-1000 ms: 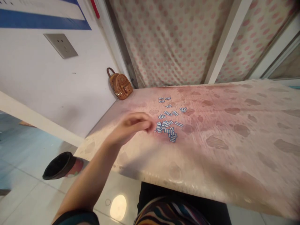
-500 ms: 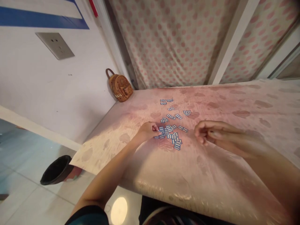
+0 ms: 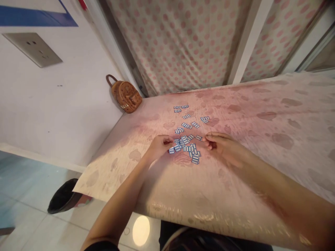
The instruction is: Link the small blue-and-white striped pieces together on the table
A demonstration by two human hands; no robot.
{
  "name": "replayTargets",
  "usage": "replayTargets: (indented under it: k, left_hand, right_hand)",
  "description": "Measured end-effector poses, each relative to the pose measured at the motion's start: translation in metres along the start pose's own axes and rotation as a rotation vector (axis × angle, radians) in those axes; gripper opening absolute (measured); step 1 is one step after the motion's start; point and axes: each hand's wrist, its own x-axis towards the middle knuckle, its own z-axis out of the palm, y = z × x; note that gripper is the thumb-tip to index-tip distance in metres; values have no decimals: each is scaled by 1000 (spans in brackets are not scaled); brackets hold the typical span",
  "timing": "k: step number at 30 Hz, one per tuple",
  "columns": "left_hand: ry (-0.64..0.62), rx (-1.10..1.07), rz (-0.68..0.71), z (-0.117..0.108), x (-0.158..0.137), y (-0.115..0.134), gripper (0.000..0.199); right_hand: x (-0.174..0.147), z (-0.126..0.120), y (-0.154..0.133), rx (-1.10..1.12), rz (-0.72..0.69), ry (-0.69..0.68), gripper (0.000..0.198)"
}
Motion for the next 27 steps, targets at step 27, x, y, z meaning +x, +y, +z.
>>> replayTargets:
  k: [27]
  left_hand:
    - [-167,-212,104,81,28,31,29]
  right_hand:
    - [4,-15,17,-424,-238,54,23]
